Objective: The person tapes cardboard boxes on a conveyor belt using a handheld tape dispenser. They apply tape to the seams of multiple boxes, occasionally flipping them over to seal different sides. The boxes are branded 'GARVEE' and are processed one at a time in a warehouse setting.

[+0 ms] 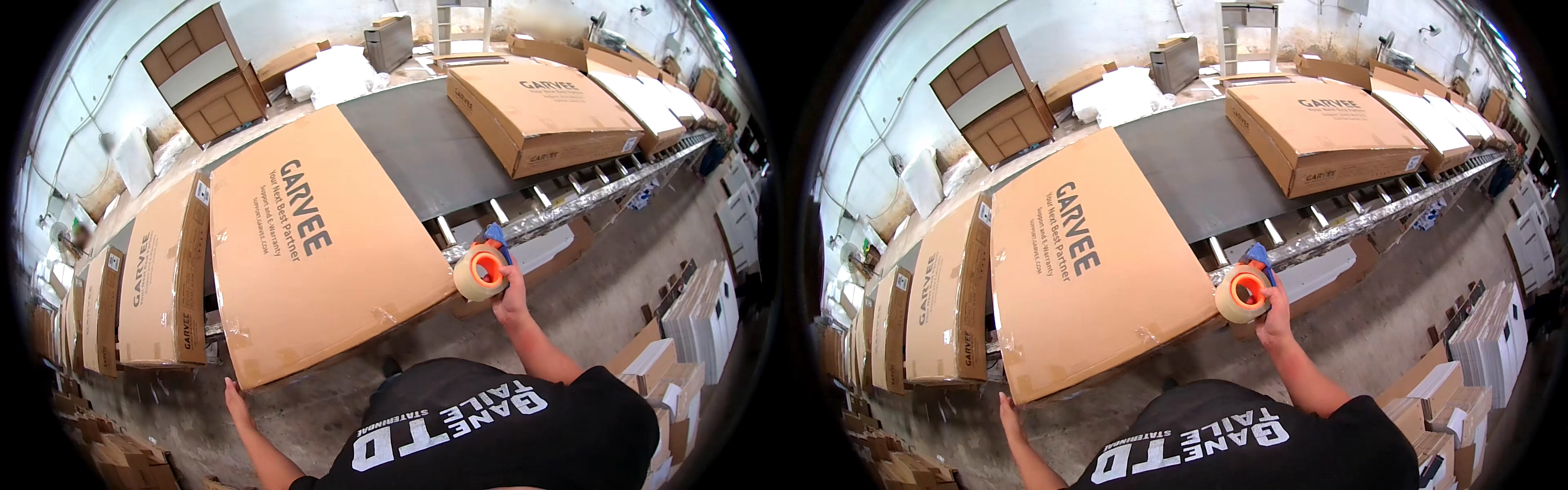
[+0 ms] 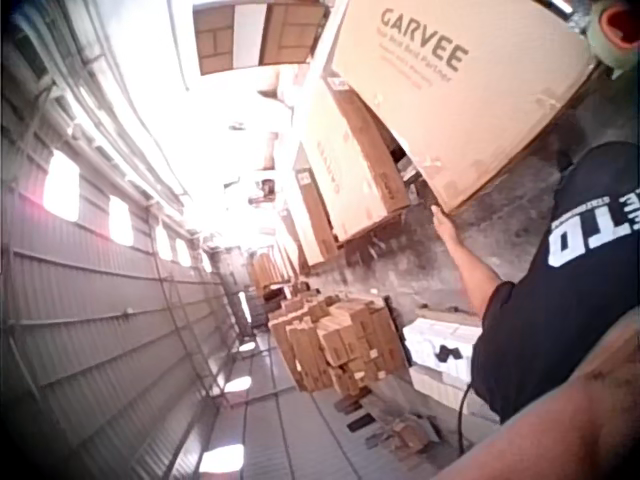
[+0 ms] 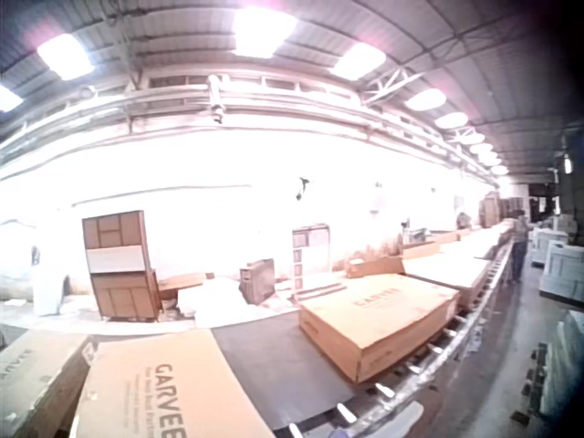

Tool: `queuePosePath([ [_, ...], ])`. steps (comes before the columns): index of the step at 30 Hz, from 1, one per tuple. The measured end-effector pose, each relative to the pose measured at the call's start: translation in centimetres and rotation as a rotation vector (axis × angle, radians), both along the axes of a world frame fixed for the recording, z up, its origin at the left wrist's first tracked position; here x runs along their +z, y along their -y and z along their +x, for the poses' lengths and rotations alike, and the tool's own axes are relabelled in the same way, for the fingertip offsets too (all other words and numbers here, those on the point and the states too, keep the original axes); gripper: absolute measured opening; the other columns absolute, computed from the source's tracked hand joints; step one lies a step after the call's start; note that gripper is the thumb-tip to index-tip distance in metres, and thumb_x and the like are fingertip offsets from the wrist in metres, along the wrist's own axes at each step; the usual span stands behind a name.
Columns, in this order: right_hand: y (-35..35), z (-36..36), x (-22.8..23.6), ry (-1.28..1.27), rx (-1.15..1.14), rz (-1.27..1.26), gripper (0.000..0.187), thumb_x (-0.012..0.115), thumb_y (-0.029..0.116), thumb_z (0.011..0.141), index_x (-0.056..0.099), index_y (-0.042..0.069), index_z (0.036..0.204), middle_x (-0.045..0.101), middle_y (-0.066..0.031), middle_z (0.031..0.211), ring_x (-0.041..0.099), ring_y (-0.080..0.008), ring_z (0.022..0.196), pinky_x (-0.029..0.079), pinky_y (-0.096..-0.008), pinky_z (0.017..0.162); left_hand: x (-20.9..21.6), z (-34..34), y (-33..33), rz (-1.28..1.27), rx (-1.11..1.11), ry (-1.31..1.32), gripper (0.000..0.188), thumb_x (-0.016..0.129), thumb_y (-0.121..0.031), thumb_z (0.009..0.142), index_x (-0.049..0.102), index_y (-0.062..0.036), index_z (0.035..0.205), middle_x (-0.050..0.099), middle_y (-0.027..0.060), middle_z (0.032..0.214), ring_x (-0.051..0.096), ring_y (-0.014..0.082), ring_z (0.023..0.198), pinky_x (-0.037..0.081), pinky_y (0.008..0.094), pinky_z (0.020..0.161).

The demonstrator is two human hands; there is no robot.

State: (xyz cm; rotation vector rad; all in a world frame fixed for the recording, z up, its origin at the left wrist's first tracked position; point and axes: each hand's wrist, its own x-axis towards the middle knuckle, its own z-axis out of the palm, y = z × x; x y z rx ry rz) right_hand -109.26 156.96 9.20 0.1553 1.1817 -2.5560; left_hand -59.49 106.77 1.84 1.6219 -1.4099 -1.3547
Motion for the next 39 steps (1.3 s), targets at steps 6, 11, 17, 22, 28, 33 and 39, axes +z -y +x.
queuePosePath([
  [6, 4.6, -1.1, -1.1, -0.080, 0.040, 0.045, 0.065, 0.052, 0.013, 0.086, 0.041, -0.001, 0.149, 0.060, -0.0156, 0.135, 0.063, -0.0262, 0.122, 0.051, -0.0393, 0.106, -4.3, -3.5, 2.8, 0.498, -0.028, -0.574, 0.065, 0.044, -0.071, 0.098, 0.062, -0.0214, 0.136, 0.071, -0.0052, 0.122, 0.071, 0.0164, 0.099, 0.054, 0.0307, 0.060],
  [11, 4.9, -3.4, -3.0, -0.237, 0.013, 0.069, 0.061, 0.050, 0.015, 0.084, 0.047, -0.004, 0.143, 0.061, -0.0156, 0.134, 0.061, -0.0265, 0.124, 0.050, -0.0376, 0.106, -1.4, -5.5, -1.8, 0.539, -0.204, -0.752, 0.068, 0.040, -0.068, 0.100, 0.057, -0.0177, 0.142, 0.065, 0.0020, 0.134, 0.064, 0.0244, 0.119, 0.054, 0.0412, 0.094],
  [17, 6.7, -17.5, -3.2, -0.411, -0.087, 0.164, 0.055, 0.049, 0.005, 0.091, 0.045, -0.004, 0.145, 0.060, -0.0147, 0.133, 0.059, -0.0247, 0.121, 0.045, -0.0377, 0.109, -0.1, -12.6, -18.5, 0.364, -0.054, -0.896, 0.070, 0.032, -0.065, 0.104, 0.047, -0.0144, 0.151, 0.053, 0.0043, 0.152, 0.050, 0.0288, 0.138, 0.042, 0.0464, 0.113],
  [22, 8.9, -31.8, -2.8, -0.288, -0.160, 0.007, 0.050, 0.055, 0.017, 0.092, 0.052, 0.002, 0.139, 0.061, -0.0103, 0.133, 0.061, -0.0233, 0.120, 0.047, -0.0370, 0.105, -0.2, -27.2, -32.0, 0.342, 0.184, -0.871, 0.069, 0.033, -0.061, 0.104, 0.046, -0.0132, 0.151, 0.053, 0.0049, 0.151, 0.050, 0.0282, 0.138, 0.040, 0.0459, 0.114],
  [28, 0.5, -24.4, -1.6, -0.208, 0.112, -0.062, 0.036, 0.055, 0.026, 0.095, 0.057, 0.009, 0.128, 0.065, -0.0085, 0.125, 0.064, -0.0240, 0.117, 0.053, -0.0422, 0.100, -3.4, -49.6, -41.9, 0.370, 0.207, -0.691, 0.084, 0.017, -0.071, 0.105, 0.032, -0.0082, 0.159, 0.040, 0.0046, 0.162, 0.041, 0.0270, 0.144, 0.032, 0.0393, 0.121],
  [33, -11.5, -17.1, -1.9, -0.096, 0.169, 0.037, 0.061, 0.051, 0.022, 0.089, 0.044, 0.007, 0.148, 0.059, -0.0133, 0.139, 0.059, -0.0286, 0.128, 0.049, -0.0431, 0.108, 1.3, -65.1, -40.6, 0.968, -0.169, -0.654, 0.074, 0.027, -0.064, 0.108, 0.022, -0.0173, 0.165, 0.039, 0.0057, 0.164, 0.036, 0.0297, 0.151, 0.036, 0.0447, 0.119],
  [39, -13.6, -11.4, -0.3, -0.061, -0.002, 0.103, 0.062, 0.053, 0.021, 0.088, 0.045, 0.003, 0.147, 0.060, -0.0148, 0.139, 0.060, -0.0297, 0.127, 0.049, -0.0437, 0.110, 22.8, -54.3, -23.8, -0.432, -1.854, -0.460, 0.046, 0.066, -0.027, 0.101, 0.059, -0.0072, 0.143, 0.064, 0.0167, 0.138, 0.063, 0.0257, 0.124, 0.050, 0.0387, 0.102],
])
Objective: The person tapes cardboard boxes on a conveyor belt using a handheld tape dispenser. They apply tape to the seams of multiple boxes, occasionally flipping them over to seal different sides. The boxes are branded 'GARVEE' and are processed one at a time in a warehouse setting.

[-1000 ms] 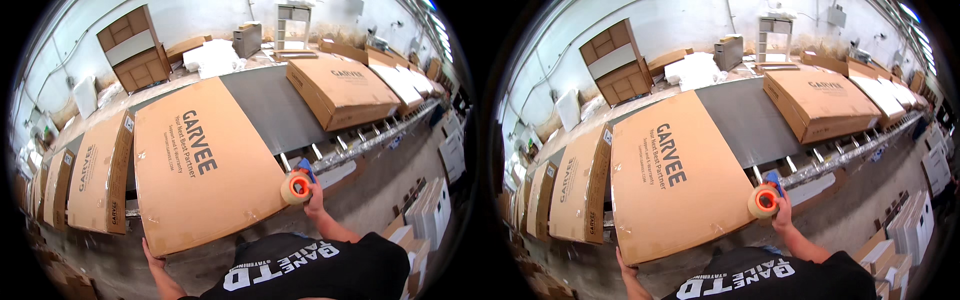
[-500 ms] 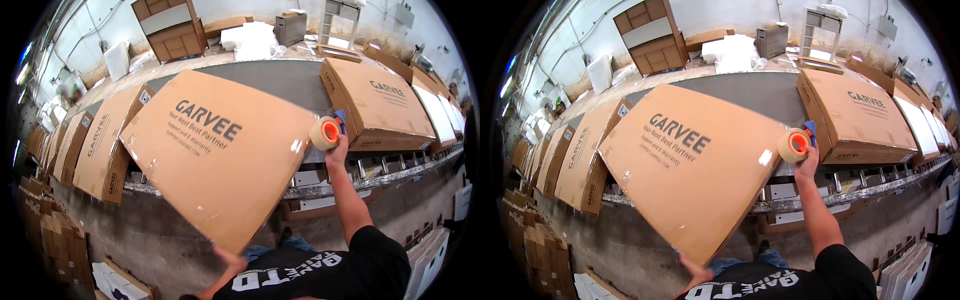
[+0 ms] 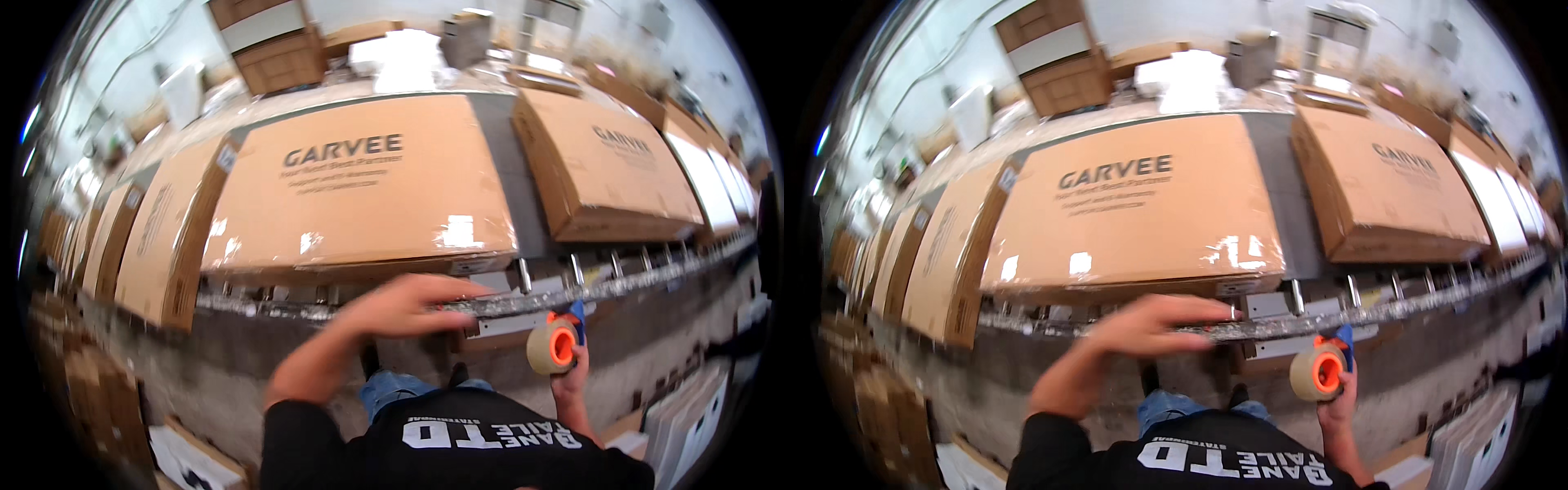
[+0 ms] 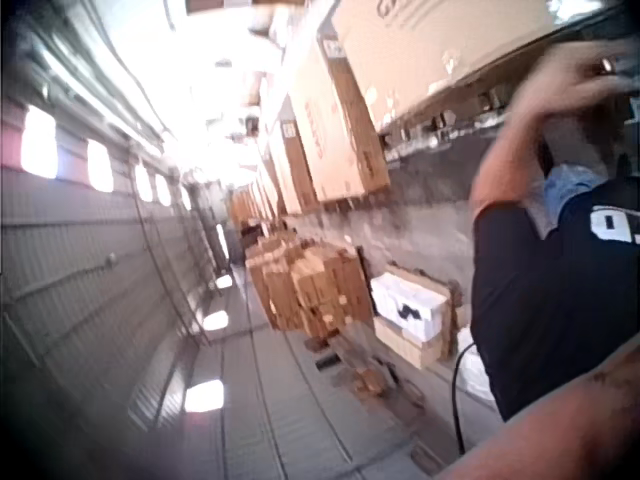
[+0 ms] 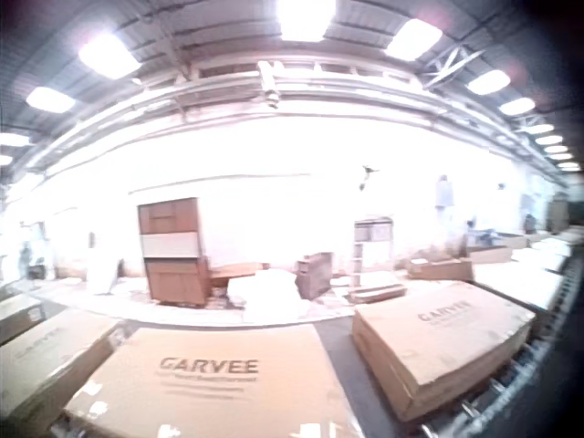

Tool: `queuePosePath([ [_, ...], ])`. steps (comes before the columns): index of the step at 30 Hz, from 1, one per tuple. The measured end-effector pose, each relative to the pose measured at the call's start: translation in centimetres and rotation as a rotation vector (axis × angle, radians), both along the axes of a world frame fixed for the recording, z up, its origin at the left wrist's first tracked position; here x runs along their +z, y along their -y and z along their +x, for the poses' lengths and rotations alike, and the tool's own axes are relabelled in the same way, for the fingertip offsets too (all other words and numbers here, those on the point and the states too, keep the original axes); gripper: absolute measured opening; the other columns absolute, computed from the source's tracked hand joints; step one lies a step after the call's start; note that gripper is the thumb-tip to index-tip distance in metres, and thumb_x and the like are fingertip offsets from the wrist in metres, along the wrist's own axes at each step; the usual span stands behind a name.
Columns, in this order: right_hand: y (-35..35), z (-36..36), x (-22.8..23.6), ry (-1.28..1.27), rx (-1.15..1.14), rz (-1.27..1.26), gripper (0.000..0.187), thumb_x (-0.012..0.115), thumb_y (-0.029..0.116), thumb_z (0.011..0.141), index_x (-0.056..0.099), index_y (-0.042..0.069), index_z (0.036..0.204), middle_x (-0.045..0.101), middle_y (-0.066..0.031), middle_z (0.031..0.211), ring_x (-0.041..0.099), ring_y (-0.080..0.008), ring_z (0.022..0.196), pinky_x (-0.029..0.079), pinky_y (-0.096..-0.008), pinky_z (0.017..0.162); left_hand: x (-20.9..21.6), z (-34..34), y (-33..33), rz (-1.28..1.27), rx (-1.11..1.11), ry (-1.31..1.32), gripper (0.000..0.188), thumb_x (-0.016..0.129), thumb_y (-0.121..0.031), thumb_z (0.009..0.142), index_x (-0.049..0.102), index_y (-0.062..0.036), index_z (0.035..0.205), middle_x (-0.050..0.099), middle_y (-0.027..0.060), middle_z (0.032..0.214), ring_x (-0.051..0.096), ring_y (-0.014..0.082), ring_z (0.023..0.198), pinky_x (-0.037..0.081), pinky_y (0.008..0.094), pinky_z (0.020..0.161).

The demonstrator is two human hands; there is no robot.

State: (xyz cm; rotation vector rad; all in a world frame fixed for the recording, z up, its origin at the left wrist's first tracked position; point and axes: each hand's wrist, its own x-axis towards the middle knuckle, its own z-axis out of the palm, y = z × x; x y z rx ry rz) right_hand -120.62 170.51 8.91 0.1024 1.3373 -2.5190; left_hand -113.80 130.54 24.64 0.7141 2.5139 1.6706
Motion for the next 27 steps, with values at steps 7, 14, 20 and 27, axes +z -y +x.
queuePosePath([
  [7, 10.7, 3.7, -2.5, 0.086, -0.074, -0.143, 0.058, 0.054, 0.004, 0.089, 0.045, -0.003, 0.146, 0.063, -0.0179, 0.131, 0.066, -0.0260, 0.118, 0.054, -0.0402, 0.105, -3.9, 1.5, 28.7, -0.623, 0.872, 0.199, 0.044, 0.067, -0.021, 0.098, 0.062, -0.0019, 0.137, 0.067, 0.0135, 0.130, 0.062, 0.0255, 0.121, 0.049, 0.0373, 0.104],
  [14, 17.3, 10.7, 1.3, 0.042, -0.103, 0.123, 0.063, 0.057, 0.001, 0.089, 0.043, -0.004, 0.150, 0.058, -0.0144, 0.131, 0.063, -0.0152, 0.107, 0.054, -0.0296, 0.093, -13.2, -10.6, 28.8, -0.745, 0.717, 0.254, 0.045, 0.065, -0.026, 0.099, 0.062, -0.0006, 0.136, 0.068, 0.0142, 0.126, 0.064, 0.0260, 0.118, 0.050, 0.0381, 0.101],
  [20, 18.8, 13.2, 2.6, -0.033, -0.131, 0.271, 0.058, 0.062, 0.007, 0.092, 0.050, 0.001, 0.149, 0.062, -0.0079, 0.122, 0.058, -0.0111, 0.104, 0.049, -0.0260, 0.091, -14.6, -10.7, 29.2, -0.709, 0.726, 0.292, 0.047, 0.063, -0.030, 0.100, 0.062, 0.0005, 0.136, 0.069, 0.0147, 0.123, 0.065, 0.0264, 0.115, 0.051, 0.0388, 0.099],
  [27, 13.0, 15.2, 0.5, 0.094, -0.256, 0.178, 0.058, 0.060, 0.000, 0.089, 0.050, -0.002, 0.146, 0.062, -0.0113, 0.127, 0.061, -0.0151, 0.107, 0.052, -0.0294, 0.093, -15.6, -8.1, 25.9, -0.639, 0.827, 0.330, 0.050, 0.061, -0.035, 0.101, 0.061, 0.0018, 0.135, 0.071, 0.0153, 0.120, 0.067, 0.0269, 0.111, 0.052, 0.0396, 0.096],
])
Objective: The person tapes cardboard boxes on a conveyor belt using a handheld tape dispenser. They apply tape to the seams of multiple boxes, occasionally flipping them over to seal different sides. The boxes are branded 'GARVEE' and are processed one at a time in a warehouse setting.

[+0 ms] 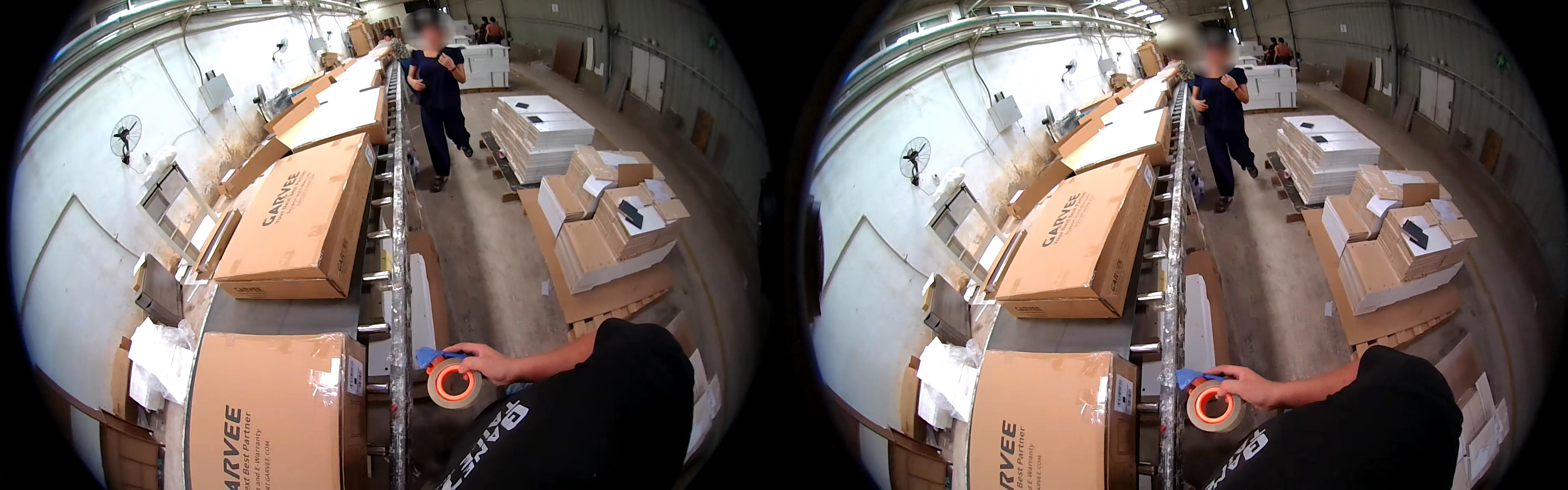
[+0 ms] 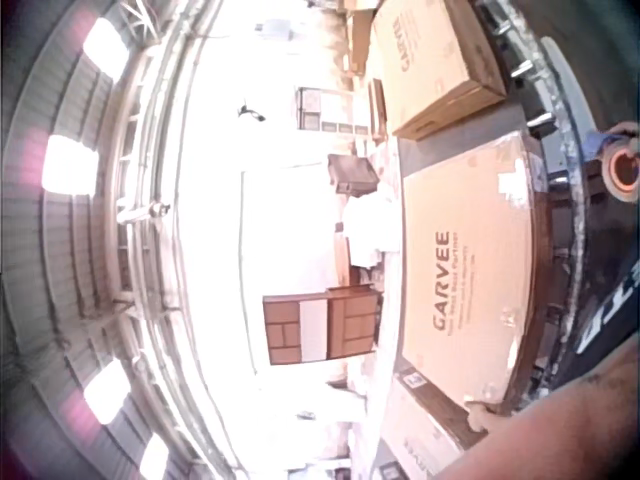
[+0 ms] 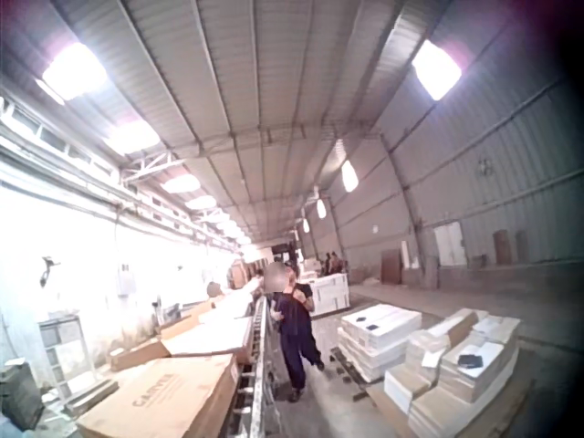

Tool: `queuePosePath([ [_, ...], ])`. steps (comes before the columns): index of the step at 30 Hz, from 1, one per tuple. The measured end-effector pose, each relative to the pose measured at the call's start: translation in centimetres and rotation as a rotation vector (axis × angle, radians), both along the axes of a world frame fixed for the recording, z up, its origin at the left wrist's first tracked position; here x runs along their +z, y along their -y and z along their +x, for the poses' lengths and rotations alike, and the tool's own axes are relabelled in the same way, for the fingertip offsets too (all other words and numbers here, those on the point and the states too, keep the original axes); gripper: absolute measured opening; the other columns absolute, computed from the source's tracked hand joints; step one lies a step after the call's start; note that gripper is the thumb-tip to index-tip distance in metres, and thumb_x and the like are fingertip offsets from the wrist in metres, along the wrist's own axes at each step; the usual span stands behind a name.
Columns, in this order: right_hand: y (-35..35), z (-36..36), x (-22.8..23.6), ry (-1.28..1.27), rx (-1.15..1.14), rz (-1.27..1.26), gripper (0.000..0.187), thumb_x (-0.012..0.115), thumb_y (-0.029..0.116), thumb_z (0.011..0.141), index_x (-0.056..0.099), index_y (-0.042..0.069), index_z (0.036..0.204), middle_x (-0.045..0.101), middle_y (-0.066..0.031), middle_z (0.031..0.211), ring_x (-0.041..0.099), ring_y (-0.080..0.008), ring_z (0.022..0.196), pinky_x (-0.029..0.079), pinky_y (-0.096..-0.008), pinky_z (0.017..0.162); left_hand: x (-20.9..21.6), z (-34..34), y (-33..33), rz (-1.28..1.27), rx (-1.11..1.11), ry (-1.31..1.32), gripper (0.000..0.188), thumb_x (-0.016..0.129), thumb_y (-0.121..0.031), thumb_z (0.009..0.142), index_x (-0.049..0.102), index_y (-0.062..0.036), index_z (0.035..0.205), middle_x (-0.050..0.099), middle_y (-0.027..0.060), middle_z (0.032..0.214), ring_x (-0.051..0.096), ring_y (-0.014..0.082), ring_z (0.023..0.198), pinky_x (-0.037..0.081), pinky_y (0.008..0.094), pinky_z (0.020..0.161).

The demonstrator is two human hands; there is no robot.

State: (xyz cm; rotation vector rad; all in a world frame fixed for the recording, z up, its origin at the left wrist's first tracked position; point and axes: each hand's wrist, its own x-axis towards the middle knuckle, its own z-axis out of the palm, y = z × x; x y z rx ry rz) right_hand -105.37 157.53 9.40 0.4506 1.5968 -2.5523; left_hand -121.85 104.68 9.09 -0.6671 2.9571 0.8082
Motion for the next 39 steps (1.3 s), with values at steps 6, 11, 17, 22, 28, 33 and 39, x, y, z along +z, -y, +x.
queuePosePath([
  [6, -7.2, -0.1, -1.8, 0.030, -0.055, -0.122, 0.057, 0.059, 0.004, 0.092, 0.048, -0.002, 0.148, 0.062, -0.0108, 0.126, 0.061, -0.0153, 0.112, 0.051, -0.0313, 0.099, -1.7, 7.6, -6.2, 0.129, 0.236, -0.053, 0.053, 0.059, -0.039, 0.102, 0.061, 0.0029, 0.135, 0.072, 0.0159, 0.117, 0.068, 0.0273, 0.108, 0.053, 0.0403, 0.094],
  [11, -11.2, -2.3, -5.5, 0.106, -0.031, -0.201, 0.066, 0.056, -0.002, 0.085, 0.042, -0.002, 0.149, 0.059, -0.0178, 0.133, 0.064, -0.0259, 0.118, 0.055, -0.0383, 0.100, -4.3, 22.9, -10.2, 0.266, 0.572, -0.088, 0.056, 0.057, -0.042, 0.102, 0.061, 0.0038, 0.134, 0.073, 0.0163, 0.115, 0.069, 0.0276, 0.106, 0.054, 0.0409, 0.092],
  [17, -12.8, -3.2, -6.7, 0.084, 0.024, -0.136, 0.063, 0.055, 0.005, 0.082, 0.048, 0.001, 0.145, 0.067, -0.0130, 0.114, 0.068, -0.0200, 0.084, 0.059, -0.0330, 0.080, -1.2, 35.6, -13.5, 0.576, 0.757, 0.153, 0.062, 0.055, -0.049, 0.103, 0.062, 0.0036, 0.133, 0.073, 0.0175, 0.112, 0.070, 0.0305, 0.108, 0.054, 0.0416, 0.089],
  [22, -6.2, -1.4, -4.2, 0.028, 0.101, -0.153, 0.063, 0.051, 0.017, 0.085, 0.044, 0.002, 0.146, 0.059, -0.0135, 0.133, 0.063, -0.0248, 0.117, 0.054, -0.0366, 0.099, 1.1, 37.2, -4.1, 0.638, 0.430, 0.730, 0.095, 0.041, -0.081, 0.095, 0.066, 0.0054, 0.125, 0.073, 0.0232, 0.105, 0.075, 0.0347, 0.087, 0.059, 0.0485, 0.075],
  [28, 2.9, 4.4, -2.4, 0.024, 0.077, -0.135, 0.064, 0.049, 0.012, 0.082, 0.045, 0.001, 0.145, 0.062, -0.0160, 0.130, 0.067, -0.0247, 0.111, 0.059, -0.0339, 0.088, 10.6, 27.5, 14.1, -0.444, 0.249, 0.158, 0.073, 0.060, -0.066, 0.092, 0.064, -0.0036, 0.128, 0.068, 0.0219, 0.127, 0.063, 0.0372, 0.122, 0.047, 0.0480, 0.106],
  [33, 9.6, 9.4, -1.8, 0.088, 0.039, -0.081, 0.064, 0.051, 0.013, 0.079, 0.047, 0.000, 0.142, 0.064, -0.0161, 0.124, 0.068, -0.0206, 0.092, 0.059, -0.0306, 0.077, 5.0, 19.8, 32.7, -0.547, 0.265, 0.186, 0.092, 0.056, -0.073, 0.091, 0.052, 0.0001, 0.146, 0.060, 0.0264, 0.140, 0.054, 0.0404, 0.135, 0.039, 0.0482, 0.116],
  [39, 13.0, 13.3, 0.2, 0.086, -0.018, 0.060, 0.064, 0.056, 0.020, 0.080, 0.049, 0.002, 0.141, 0.064, -0.0126, 0.123, 0.065, -0.0175, 0.094, 0.056, -0.0274, 0.078, -2.5, 17.5, 32.9, -0.266, 0.385, 0.027, 0.079, 0.042, -0.071, 0.099, 0.064, 0.0037, 0.111, 0.066, 0.0267, 0.125, 0.061, 0.0445, 0.119, 0.048, 0.0522, 0.100],
])
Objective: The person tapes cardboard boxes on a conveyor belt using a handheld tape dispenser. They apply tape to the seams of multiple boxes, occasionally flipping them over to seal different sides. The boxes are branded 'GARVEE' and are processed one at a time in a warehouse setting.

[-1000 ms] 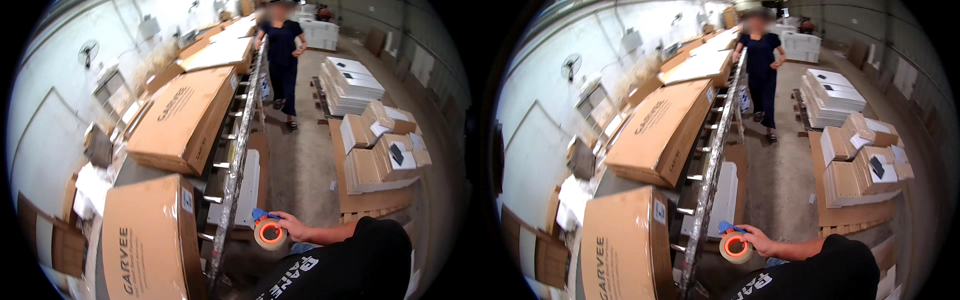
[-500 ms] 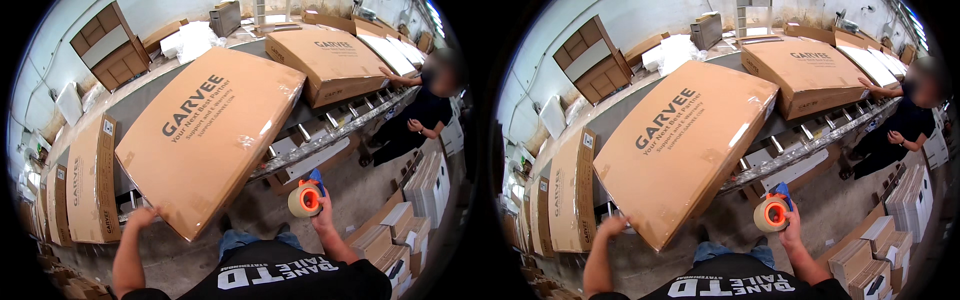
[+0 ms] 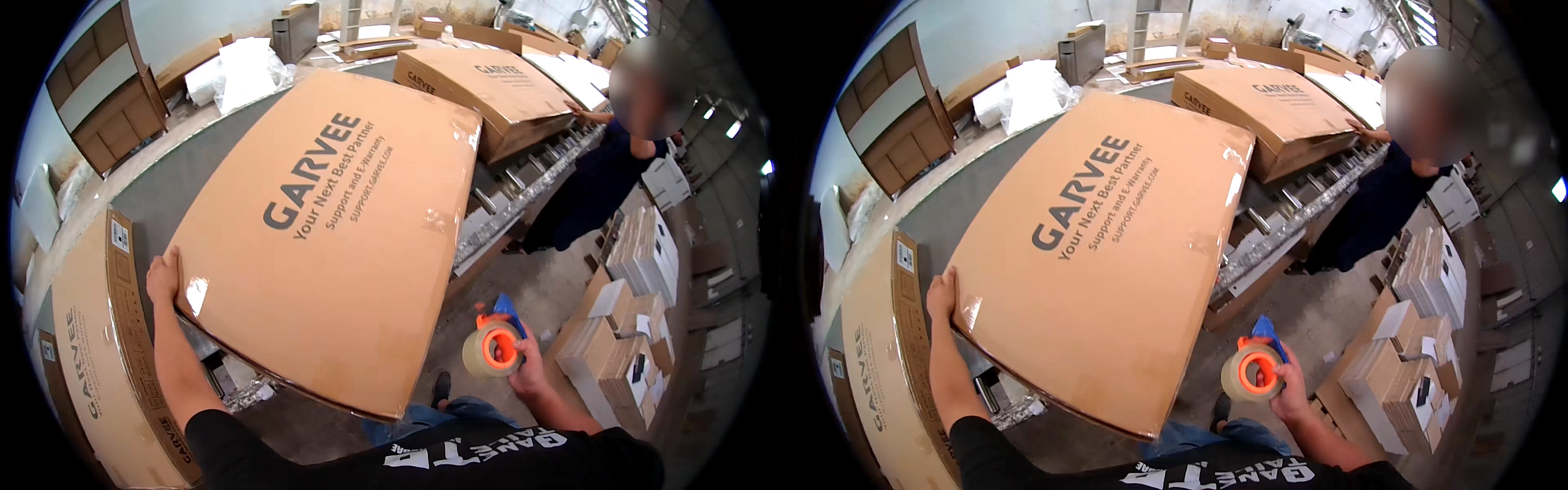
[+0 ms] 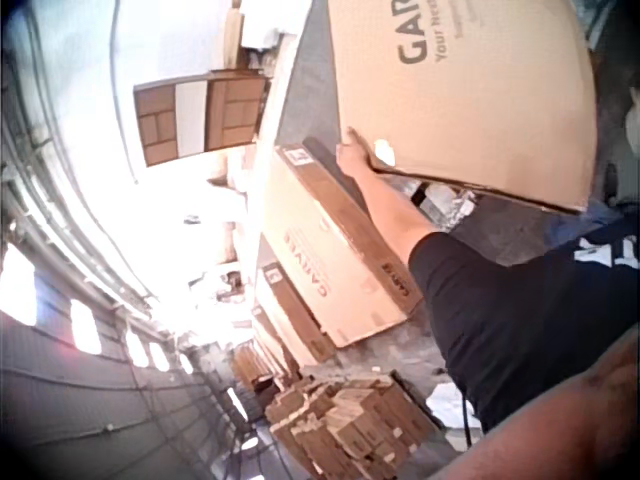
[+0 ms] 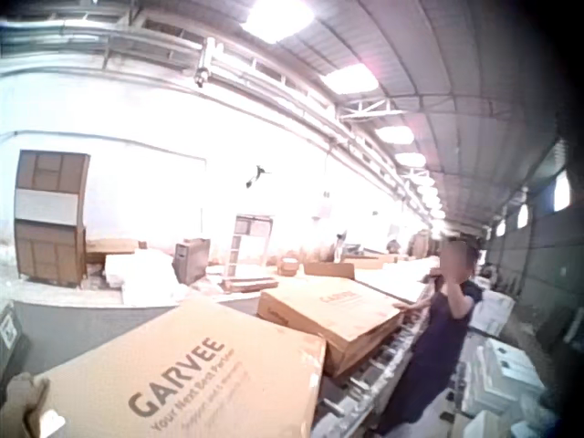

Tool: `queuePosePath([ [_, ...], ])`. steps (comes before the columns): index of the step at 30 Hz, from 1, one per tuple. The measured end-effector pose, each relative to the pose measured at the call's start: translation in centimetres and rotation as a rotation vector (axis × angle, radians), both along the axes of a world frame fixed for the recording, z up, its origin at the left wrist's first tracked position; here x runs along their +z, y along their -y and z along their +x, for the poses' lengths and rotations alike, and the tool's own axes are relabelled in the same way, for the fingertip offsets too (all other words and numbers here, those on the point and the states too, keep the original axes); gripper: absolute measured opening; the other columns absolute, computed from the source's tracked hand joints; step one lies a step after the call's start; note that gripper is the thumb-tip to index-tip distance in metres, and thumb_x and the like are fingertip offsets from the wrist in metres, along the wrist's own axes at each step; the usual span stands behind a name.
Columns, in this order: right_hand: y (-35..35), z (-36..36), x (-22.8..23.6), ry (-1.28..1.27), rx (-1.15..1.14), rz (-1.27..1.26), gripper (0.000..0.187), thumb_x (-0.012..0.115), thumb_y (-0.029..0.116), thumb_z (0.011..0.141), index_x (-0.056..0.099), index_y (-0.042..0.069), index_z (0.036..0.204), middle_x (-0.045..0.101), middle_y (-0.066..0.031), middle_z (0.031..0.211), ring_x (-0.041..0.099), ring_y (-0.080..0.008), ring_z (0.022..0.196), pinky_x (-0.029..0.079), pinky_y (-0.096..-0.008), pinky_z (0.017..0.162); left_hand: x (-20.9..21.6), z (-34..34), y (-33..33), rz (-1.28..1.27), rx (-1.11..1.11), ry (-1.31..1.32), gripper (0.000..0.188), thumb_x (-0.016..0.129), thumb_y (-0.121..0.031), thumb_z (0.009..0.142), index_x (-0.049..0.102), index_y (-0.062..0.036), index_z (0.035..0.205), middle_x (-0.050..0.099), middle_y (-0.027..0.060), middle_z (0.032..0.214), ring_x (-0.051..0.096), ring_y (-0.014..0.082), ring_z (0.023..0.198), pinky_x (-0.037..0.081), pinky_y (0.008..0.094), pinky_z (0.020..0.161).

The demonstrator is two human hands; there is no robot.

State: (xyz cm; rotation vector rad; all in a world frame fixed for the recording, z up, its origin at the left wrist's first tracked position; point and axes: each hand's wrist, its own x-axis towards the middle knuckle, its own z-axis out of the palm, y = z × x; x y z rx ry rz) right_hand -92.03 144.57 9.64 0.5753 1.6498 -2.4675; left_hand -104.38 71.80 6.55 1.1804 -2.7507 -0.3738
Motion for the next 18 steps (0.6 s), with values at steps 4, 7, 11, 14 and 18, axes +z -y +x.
queuePosePath([
  [4, -0.8, 1.0, 0.7, -0.118, -0.049, -0.076, 0.064, 0.053, 0.014, 0.082, 0.045, 0.002, 0.144, 0.062, -0.0133, 0.125, 0.067, -0.0227, 0.102, 0.059, -0.0320, 0.083, -2.0, 4.0, -0.6, -0.097, 0.051, -0.028, 0.077, 0.045, -0.069, 0.099, 0.064, 0.0048, 0.113, 0.067, 0.0257, 0.124, 0.061, 0.0437, 0.118, 0.048, 0.0526, 0.100],
  [7, -2.0, 2.4, 1.4, -0.182, -0.083, -0.089, 0.065, 0.051, 0.017, 0.082, 0.044, 0.001, 0.145, 0.060, -0.0148, 0.132, 0.064, -0.0256, 0.116, 0.056, -0.0367, 0.098, -1.2, 8.1, -4.9, -0.110, 0.123, -0.027, 0.074, 0.047, -0.066, 0.100, 0.064, 0.0050, 0.113, 0.067, 0.0255, 0.122, 0.061, 0.0441, 0.117, 0.048, 0.0530, 0.099],
  [11, -7.4, 5.9, -1.4, -0.193, -0.143, -0.164, 0.065, 0.050, 0.021, 0.084, 0.044, 0.001, 0.146, 0.059, -0.0137, 0.139, 0.061, -0.0289, 0.124, 0.050, -0.0425, 0.107, -2.9, 17.2, -13.2, -0.169, 0.204, -0.083, 0.070, 0.051, -0.062, 0.100, 0.062, 0.0054, 0.114, 0.066, 0.0264, 0.121, 0.061, 0.0442, 0.115, 0.049, 0.0534, 0.097],
  [14, -12.5, 9.2, -4.0, -0.139, -0.256, -0.302, 0.062, 0.050, 0.026, 0.087, 0.049, 0.002, 0.143, 0.060, -0.0126, 0.139, 0.061, -0.0287, 0.125, 0.048, -0.0436, 0.109, -3.8, 25.0, -22.2, -0.174, 0.244, -0.062, 0.071, 0.052, -0.062, 0.100, 0.059, 0.0069, 0.116, 0.065, 0.0281, 0.114, 0.060, 0.0468, 0.110, 0.048, 0.0564, 0.094],
  [18, -18.2, 12.1, -5.8, -0.097, -0.297, -0.537, 0.057, 0.054, 0.034, 0.088, 0.058, 0.004, 0.136, 0.065, -0.0111, 0.135, 0.061, -0.0272, 0.124, 0.048, -0.0414, 0.108, -5.2, 34.5, -32.9, -0.150, 0.196, -0.111, 0.079, 0.061, -0.061, 0.095, 0.050, 0.0050, 0.136, 0.059, 0.0270, 0.128, 0.054, 0.0474, 0.123, 0.044, 0.0554, 0.102],
])
